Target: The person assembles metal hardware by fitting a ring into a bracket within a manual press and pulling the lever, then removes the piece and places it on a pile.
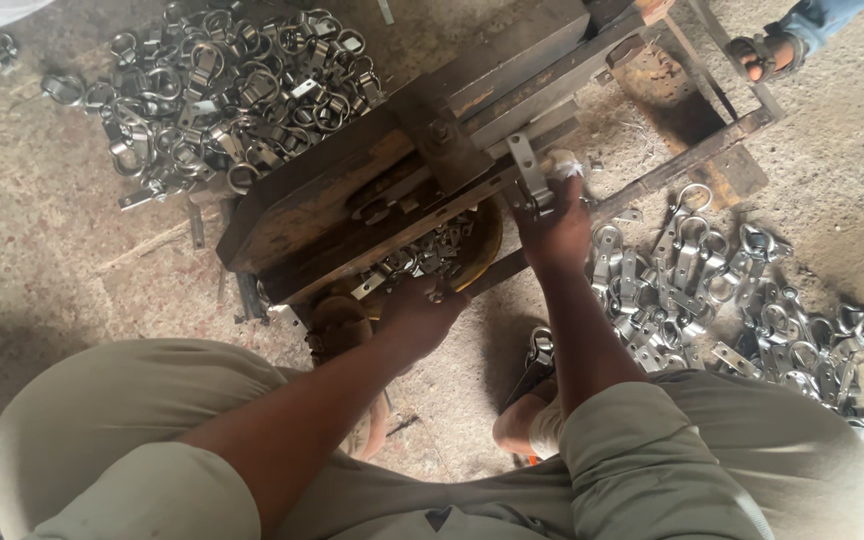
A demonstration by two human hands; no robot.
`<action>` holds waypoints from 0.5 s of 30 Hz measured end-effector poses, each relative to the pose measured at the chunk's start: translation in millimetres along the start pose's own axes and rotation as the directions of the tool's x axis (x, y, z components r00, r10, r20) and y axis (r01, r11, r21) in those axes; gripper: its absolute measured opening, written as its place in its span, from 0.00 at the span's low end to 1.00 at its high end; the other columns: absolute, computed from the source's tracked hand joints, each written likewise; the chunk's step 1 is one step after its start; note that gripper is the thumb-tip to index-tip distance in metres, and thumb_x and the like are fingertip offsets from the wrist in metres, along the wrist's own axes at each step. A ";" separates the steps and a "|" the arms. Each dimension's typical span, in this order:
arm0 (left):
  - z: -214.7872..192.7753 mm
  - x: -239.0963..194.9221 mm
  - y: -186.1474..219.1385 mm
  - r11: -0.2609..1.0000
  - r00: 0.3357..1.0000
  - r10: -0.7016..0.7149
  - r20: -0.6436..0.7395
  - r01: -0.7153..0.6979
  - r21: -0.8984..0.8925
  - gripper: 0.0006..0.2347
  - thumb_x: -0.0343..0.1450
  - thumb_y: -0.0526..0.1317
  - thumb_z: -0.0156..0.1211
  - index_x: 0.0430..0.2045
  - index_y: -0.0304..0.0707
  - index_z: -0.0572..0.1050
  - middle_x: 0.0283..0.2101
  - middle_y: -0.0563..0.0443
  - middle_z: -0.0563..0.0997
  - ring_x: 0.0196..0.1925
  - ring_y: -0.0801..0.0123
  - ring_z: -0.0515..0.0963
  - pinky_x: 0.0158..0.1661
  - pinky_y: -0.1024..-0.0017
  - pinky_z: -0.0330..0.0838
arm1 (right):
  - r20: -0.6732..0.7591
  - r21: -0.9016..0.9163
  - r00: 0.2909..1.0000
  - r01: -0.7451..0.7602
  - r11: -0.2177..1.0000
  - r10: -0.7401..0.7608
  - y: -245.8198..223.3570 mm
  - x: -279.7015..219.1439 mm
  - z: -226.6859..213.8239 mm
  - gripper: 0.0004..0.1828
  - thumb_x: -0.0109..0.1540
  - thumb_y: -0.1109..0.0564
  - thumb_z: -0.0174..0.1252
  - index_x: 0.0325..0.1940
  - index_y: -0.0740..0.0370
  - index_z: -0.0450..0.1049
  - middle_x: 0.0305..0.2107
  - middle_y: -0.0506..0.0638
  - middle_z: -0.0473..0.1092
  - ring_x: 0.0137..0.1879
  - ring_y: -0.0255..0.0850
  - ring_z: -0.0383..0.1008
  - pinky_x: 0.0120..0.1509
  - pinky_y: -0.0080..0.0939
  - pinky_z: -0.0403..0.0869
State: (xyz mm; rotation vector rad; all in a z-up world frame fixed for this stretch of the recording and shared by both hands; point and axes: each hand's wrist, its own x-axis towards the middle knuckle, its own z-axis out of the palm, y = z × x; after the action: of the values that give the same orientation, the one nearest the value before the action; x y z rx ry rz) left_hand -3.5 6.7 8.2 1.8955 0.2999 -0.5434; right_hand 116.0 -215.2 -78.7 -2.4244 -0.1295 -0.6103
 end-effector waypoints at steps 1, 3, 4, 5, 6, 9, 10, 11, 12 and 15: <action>0.3 0.1 -0.6 1.000 1.000 -0.019 -0.004 0.019 0.016 0.14 0.67 0.49 0.65 0.35 0.37 0.79 0.32 0.47 0.83 0.31 0.69 0.81 0.32 0.68 0.74 | -0.003 0.001 1.000 0.000 1.000 0.000 -4.7 1.2 -0.7 0.39 0.57 0.52 0.77 0.58 0.67 0.57 0.46 0.63 0.77 0.40 0.52 0.82 0.40 0.50 0.81; 1.8 1.1 -1.2 1.000 1.000 -0.017 -0.012 0.018 0.024 0.14 0.67 0.49 0.66 0.35 0.37 0.79 0.33 0.47 0.83 0.31 0.68 0.81 0.32 0.68 0.74 | 0.077 0.047 0.996 -0.040 0.998 0.037 -18.1 3.3 -2.5 0.36 0.54 0.52 0.77 0.56 0.63 0.63 0.47 0.62 0.77 0.42 0.52 0.83 0.43 0.49 0.82; 2.2 1.6 -1.7 0.999 1.000 -0.018 -0.019 0.018 0.029 0.15 0.67 0.49 0.67 0.35 0.36 0.79 0.33 0.46 0.82 0.31 0.68 0.81 0.32 0.67 0.74 | 0.077 0.048 0.996 -0.041 0.998 0.037 -26.2 4.7 -2.1 0.36 0.54 0.52 0.77 0.56 0.63 0.63 0.47 0.62 0.77 0.42 0.52 0.83 0.43 0.49 0.82; 3.3 1.6 -2.3 0.999 1.000 -0.020 -0.020 0.020 0.030 0.15 0.67 0.49 0.67 0.35 0.36 0.79 0.33 0.46 0.82 0.31 0.68 0.81 0.32 0.67 0.74 | 0.092 0.080 0.994 -0.073 0.994 0.066 -34.3 5.7 -1.5 0.38 0.53 0.52 0.78 0.57 0.65 0.63 0.48 0.63 0.77 0.44 0.54 0.81 0.45 0.51 0.80; 4.8 1.4 -2.9 0.998 0.998 -0.065 -0.004 0.065 0.024 0.15 0.66 0.50 0.67 0.35 0.37 0.79 0.33 0.45 0.82 0.31 0.66 0.81 0.33 0.66 0.74 | 0.109 0.111 0.990 -0.106 0.988 0.094 -41.5 6.8 -1.6 0.39 0.51 0.52 0.78 0.57 0.66 0.63 0.49 0.63 0.76 0.46 0.57 0.80 0.47 0.53 0.79; 6.3 1.5 -4.3 0.998 0.999 -0.051 -0.006 0.051 0.039 0.15 0.66 0.50 0.68 0.32 0.37 0.80 0.33 0.46 0.83 0.32 0.67 0.81 0.34 0.67 0.75 | 0.166 0.071 0.977 -0.149 0.986 0.135 -57.7 11.6 -2.7 0.37 0.53 0.52 0.79 0.58 0.61 0.65 0.47 0.63 0.76 0.50 0.59 0.79 0.51 0.54 0.78; 6.0 1.4 -4.3 0.998 1.000 0.011 -0.019 -0.010 0.059 0.15 0.65 0.50 0.69 0.31 0.37 0.81 0.34 0.49 0.83 0.33 0.70 0.82 0.36 0.68 0.75 | 0.168 0.074 0.977 -0.148 0.986 0.134 -61.0 12.0 -3.9 0.37 0.53 0.52 0.79 0.58 0.61 0.65 0.47 0.63 0.76 0.50 0.59 0.79 0.51 0.54 0.78; 5.2 1.0 -3.7 0.998 1.000 0.010 -0.024 -0.009 0.058 0.15 0.65 0.50 0.69 0.31 0.37 0.81 0.34 0.49 0.83 0.33 0.70 0.82 0.36 0.68 0.75 | 0.189 0.079 0.972 -0.155 0.985 0.138 -63.6 12.3 -4.5 0.37 0.53 0.51 0.79 0.58 0.60 0.65 0.48 0.63 0.75 0.50 0.58 0.79 0.52 0.54 0.79; 4.3 -0.1 -2.9 0.997 0.999 -0.048 -0.009 0.048 0.062 0.14 0.66 0.51 0.68 0.31 0.38 0.81 0.34 0.48 0.83 0.33 0.68 0.82 0.36 0.67 0.75 | 0.209 0.083 0.968 -0.162 0.983 0.142 -65.8 12.4 -4.3 0.36 0.53 0.51 0.79 0.57 0.58 0.65 0.50 0.63 0.75 0.51 0.58 0.80 0.52 0.54 0.79; 2.0 -0.7 1.4 0.993 0.996 -0.094 0.006 0.093 0.076 0.14 0.66 0.51 0.68 0.32 0.41 0.81 0.33 0.46 0.83 0.33 0.67 0.82 0.37 0.66 0.75 | 0.262 0.121 0.954 -0.184 0.975 0.147 -68.2 13.9 -0.2 0.38 0.53 0.52 0.77 0.60 0.59 0.63 0.54 0.62 0.74 0.56 0.59 0.77 0.55 0.53 0.79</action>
State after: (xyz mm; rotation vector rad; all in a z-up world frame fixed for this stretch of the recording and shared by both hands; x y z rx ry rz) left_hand -3.9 4.3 9.0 1.9589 0.3673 -0.6346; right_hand 112.2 -161.6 -34.5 -2.3329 -0.0701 -0.2076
